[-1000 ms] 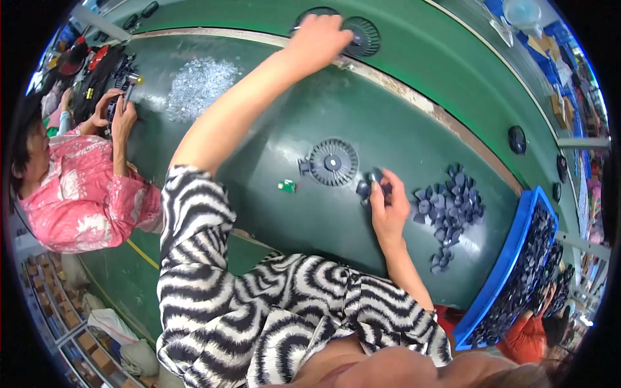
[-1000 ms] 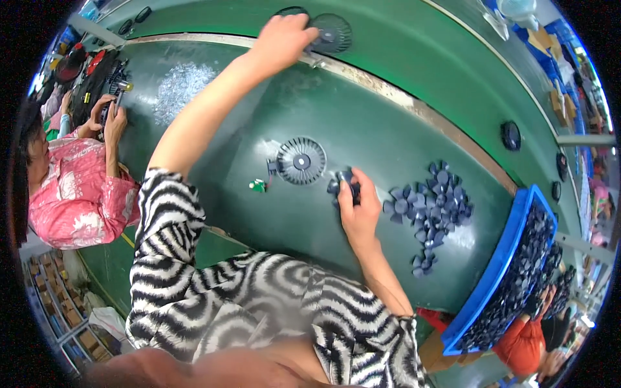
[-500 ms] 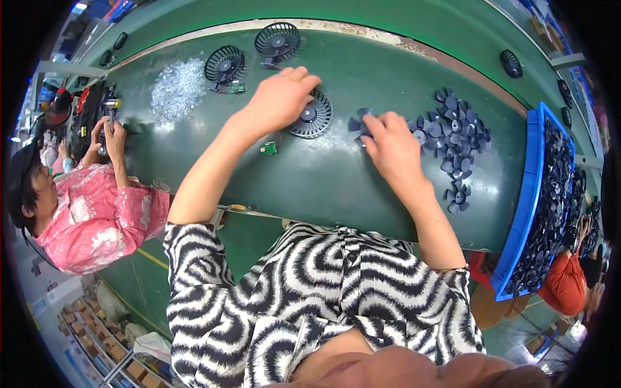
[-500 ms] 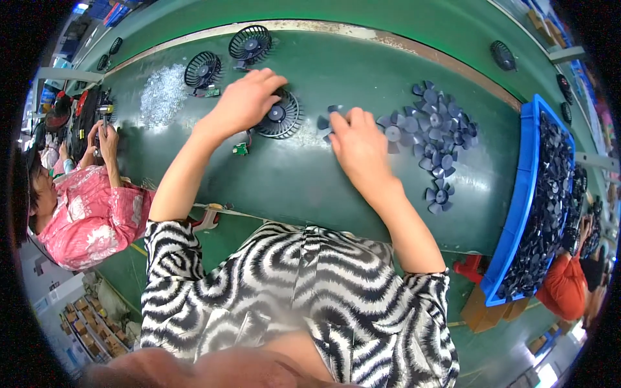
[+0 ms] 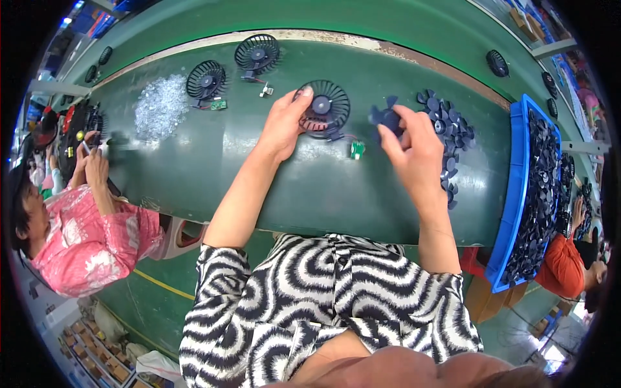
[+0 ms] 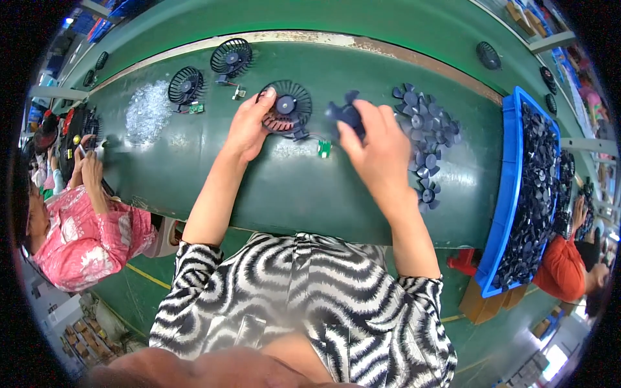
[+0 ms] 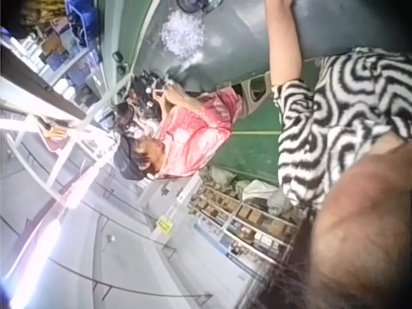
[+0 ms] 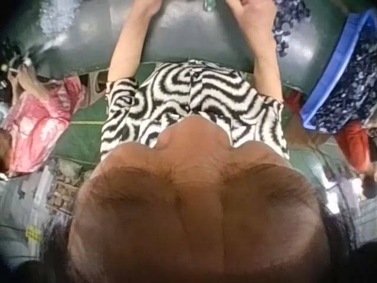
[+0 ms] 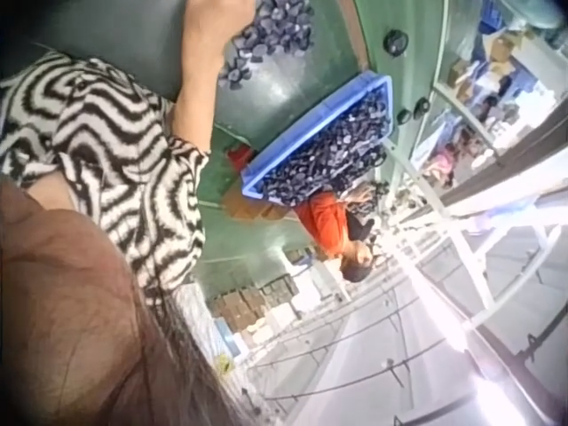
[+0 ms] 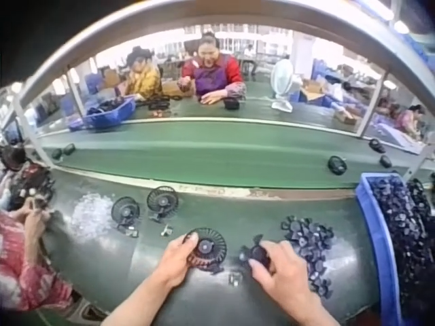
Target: The person assembles mini fans along an assembly line by taking fan housings and fan blades, inserting the blades into the housings by hand, and placing the assembled fans onto the conveyor belt.
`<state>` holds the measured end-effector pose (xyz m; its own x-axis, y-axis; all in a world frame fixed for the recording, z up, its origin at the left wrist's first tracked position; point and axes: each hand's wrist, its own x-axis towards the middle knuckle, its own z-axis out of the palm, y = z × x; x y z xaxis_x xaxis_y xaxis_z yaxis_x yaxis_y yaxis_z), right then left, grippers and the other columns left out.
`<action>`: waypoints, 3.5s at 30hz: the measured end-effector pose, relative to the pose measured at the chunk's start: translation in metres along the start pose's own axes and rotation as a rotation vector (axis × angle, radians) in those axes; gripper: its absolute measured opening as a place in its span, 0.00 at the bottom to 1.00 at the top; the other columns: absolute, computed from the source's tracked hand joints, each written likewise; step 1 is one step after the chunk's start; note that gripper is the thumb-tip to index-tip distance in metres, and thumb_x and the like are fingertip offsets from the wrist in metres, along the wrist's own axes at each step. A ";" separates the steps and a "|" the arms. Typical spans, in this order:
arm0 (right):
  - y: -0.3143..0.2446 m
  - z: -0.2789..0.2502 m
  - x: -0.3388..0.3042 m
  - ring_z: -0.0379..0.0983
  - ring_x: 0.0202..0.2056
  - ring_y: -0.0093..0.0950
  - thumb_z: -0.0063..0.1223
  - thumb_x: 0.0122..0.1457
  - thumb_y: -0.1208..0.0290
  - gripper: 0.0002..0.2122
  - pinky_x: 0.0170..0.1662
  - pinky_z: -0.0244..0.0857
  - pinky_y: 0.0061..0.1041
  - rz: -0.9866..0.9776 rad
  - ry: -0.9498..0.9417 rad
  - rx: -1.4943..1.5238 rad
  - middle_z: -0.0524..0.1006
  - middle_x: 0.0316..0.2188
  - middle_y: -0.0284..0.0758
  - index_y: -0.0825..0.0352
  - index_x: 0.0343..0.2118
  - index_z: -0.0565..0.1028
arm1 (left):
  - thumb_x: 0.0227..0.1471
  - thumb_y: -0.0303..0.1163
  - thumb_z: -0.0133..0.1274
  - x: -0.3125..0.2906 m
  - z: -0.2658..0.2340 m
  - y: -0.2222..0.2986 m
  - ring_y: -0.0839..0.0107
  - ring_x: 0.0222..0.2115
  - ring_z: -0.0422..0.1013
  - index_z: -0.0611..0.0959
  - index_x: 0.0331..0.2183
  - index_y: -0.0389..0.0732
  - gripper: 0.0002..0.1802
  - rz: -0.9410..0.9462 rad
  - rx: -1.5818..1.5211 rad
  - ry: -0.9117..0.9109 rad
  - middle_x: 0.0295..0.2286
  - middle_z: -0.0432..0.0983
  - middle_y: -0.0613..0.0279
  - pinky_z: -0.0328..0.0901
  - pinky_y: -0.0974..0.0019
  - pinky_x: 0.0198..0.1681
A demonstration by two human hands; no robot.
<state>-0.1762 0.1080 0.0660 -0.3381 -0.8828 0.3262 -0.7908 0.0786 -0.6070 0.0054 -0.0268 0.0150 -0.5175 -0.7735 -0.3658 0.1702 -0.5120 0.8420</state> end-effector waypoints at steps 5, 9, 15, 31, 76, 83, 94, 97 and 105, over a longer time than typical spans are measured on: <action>-0.024 0.022 0.006 0.73 0.31 0.36 0.62 0.47 0.70 0.18 0.28 0.68 0.32 -0.237 -0.095 -0.014 0.71 0.31 0.36 0.64 0.42 0.72 | 0.61 0.44 0.46 -0.003 0.000 -0.004 0.77 0.28 0.72 0.76 0.39 0.37 0.18 -0.007 -0.120 -0.101 0.31 0.75 0.64 0.69 0.72 0.31; -0.031 0.039 0.016 0.71 0.35 0.36 0.61 0.47 0.72 0.18 0.30 0.68 0.34 -0.284 -0.192 -0.094 0.70 0.32 0.36 0.64 0.42 0.72 | 0.60 0.44 0.47 -0.009 0.001 -0.009 0.80 0.29 0.70 0.76 0.40 0.37 0.18 0.038 -0.115 -0.159 0.31 0.74 0.67 0.66 0.74 0.32; -0.022 0.061 0.022 0.71 0.35 0.37 0.62 0.46 0.74 0.18 0.33 0.69 0.35 -0.325 -0.108 -0.024 0.70 0.33 0.37 0.65 0.43 0.72 | 0.53 0.35 0.57 -0.011 0.005 -0.014 0.80 0.33 0.69 0.75 0.40 0.32 0.18 0.219 0.037 -0.073 0.34 0.75 0.64 0.67 0.74 0.38; -0.015 0.062 0.019 0.69 0.34 0.34 0.61 0.44 0.73 0.18 0.29 0.68 0.32 -0.329 -0.092 -0.114 0.70 0.30 0.34 0.63 0.42 0.72 | 0.54 0.30 0.56 -0.010 0.007 -0.017 0.83 0.33 0.67 0.73 0.40 0.33 0.15 0.284 0.157 -0.111 0.33 0.74 0.67 0.65 0.76 0.37; 0.066 -0.010 0.019 0.72 0.34 0.42 0.58 0.49 0.72 0.14 0.37 0.68 0.37 -0.099 -0.121 -0.107 0.74 0.30 0.41 0.65 0.40 0.74 | 0.43 0.31 0.60 0.029 -0.045 0.002 0.50 0.46 0.63 0.71 0.47 0.35 0.28 0.935 1.555 0.525 0.42 0.69 0.51 0.57 0.50 0.53; 0.037 -0.003 -0.023 0.69 0.40 0.39 0.59 0.47 0.74 0.14 0.34 0.70 0.37 -0.147 -0.239 -0.375 0.69 0.37 0.40 0.66 0.39 0.73 | 0.48 0.33 0.58 0.004 -0.022 -0.003 0.62 0.28 0.69 0.79 0.33 0.39 0.11 0.889 1.139 0.286 0.25 0.72 0.62 0.63 0.57 0.43; 0.042 0.014 0.010 0.72 0.32 0.38 0.56 0.50 0.74 0.06 0.30 0.68 0.35 -0.256 -0.052 -0.289 0.71 0.30 0.38 0.66 0.32 0.73 | 0.51 0.35 0.53 0.006 -0.030 -0.003 0.52 0.35 0.71 0.77 0.37 0.35 0.14 0.520 1.214 0.212 0.32 0.74 0.53 0.66 0.55 0.39; 0.048 0.011 0.022 0.74 0.28 0.38 0.53 0.55 0.74 0.07 0.29 0.67 0.33 0.013 0.004 0.164 0.74 0.29 0.39 0.69 0.36 0.74 | 0.54 0.33 0.51 0.002 -0.024 0.004 0.64 0.30 0.73 0.76 0.36 0.35 0.11 0.424 0.986 0.234 0.30 0.76 0.55 0.66 0.63 0.34; 0.046 0.022 0.016 0.73 0.31 0.37 0.57 0.52 0.74 0.10 0.32 0.68 0.32 -0.012 -0.080 -0.007 0.73 0.34 0.40 0.67 0.38 0.74 | 0.56 0.35 0.53 0.001 -0.025 0.009 0.79 0.30 0.71 0.76 0.41 0.34 0.15 0.069 0.123 -0.015 0.32 0.76 0.64 0.67 0.73 0.35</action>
<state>-0.2070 0.0872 0.0269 -0.2873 -0.9177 0.2745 -0.7983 0.0711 -0.5980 0.0273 -0.0412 0.0123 -0.5211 -0.7990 -0.3000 0.1021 -0.4073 0.9076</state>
